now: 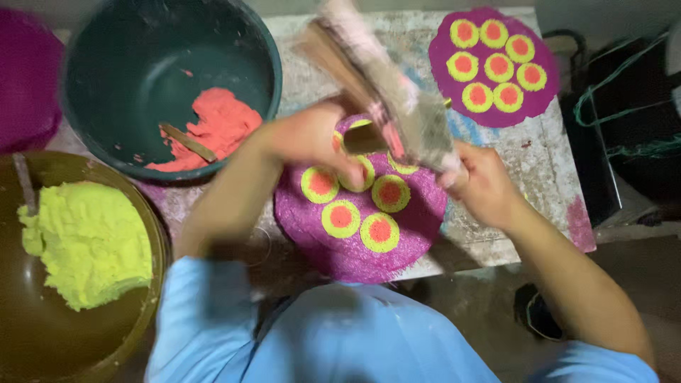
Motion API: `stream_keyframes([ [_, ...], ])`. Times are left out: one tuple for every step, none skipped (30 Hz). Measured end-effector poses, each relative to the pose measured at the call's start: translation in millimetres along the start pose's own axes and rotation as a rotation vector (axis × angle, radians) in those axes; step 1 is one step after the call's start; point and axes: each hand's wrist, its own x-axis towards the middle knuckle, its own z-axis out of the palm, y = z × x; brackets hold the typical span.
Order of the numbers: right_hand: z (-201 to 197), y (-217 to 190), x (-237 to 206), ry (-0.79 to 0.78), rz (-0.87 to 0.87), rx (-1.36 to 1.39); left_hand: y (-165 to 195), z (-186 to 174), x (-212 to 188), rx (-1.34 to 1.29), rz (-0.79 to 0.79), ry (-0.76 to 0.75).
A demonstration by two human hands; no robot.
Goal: The person scoops pink paste from a bowl into a wooden hand extruder press and squeezes the press to extrude ring-shaped paste pieces onto pink discs, building up flower decorations, refilling the press with more paste as it empties.
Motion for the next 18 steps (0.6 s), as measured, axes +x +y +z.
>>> stream_keyframes([
  [1, -27, -2, -0.012, -0.149, -0.142, 25, 5, -32, 0.72, -0.055, -0.109],
  [7, -55, -3, -0.083, -0.016, -0.316, 51, 14, -57, 0.537, -0.102, -0.098],
  [15, -81, -4, -0.153, 0.121, -0.49, 74, 26, -83, 0.35, -0.146, -0.086],
  [22, -105, -5, -0.144, -0.236, -0.504, 94, 41, -108, 0.155, -0.191, -0.077],
  [29, -126, -1, -0.142, -0.593, -0.506, 110, 54, -132, -0.044, -0.237, -0.066],
  [37, -141, 8, -0.212, -0.723, -0.542, 121, 65, -151, -0.242, -0.283, -0.052],
  [44, -152, 21, -0.279, -0.86, -0.581, 127, 70, -163, -0.433, -0.323, -0.034],
  [51, -159, 31, -0.349, -1.003, -0.623, 125, 73, -167, -0.271, -0.334, -0.104],
  [59, -163, 41, -0.383, -1.074, -0.59, 119, 76, -167, -0.117, -0.352, -0.17],
  [68, -164, 49, -0.421, -1.141, -0.546, 113, 80, -172, 0.028, -0.38, -0.238],
  [78, -162, 54, -0.46, -1.205, -0.497, 107, 85, -185, 0.052, -0.215, -0.174],
  [88, -161, 53, -0.634, -1.059, -0.346, 103, 90, -199, 0.076, -0.051, -0.112],
  [98, -158, 48, -0.801, -0.909, -0.205, 98, 94, -211, 0.11, 0.115, -0.049],
  [106, -155, 45, -0.962, -0.752, -0.072, 94, 101, -220, 0.321, 0.001, -0.09],
  [115, -152, 43, -0.999, -0.718, -0.031, 91, 110, -228, 0.521, -0.127, -0.135],
  [125, -148, 39, -1.038, -0.68, 0.018, 89, 117, -237, 0.71, -0.264, -0.19],
  [133, -145, 37, -1.077, -0.634, 0.066, 88, 118, -249, 0.604, -0.299, -0.123],
  [141, -142, 36, -1.112, -0.603, 0.15, 86, 118, -261, 0.497, -0.333, -0.054],
])
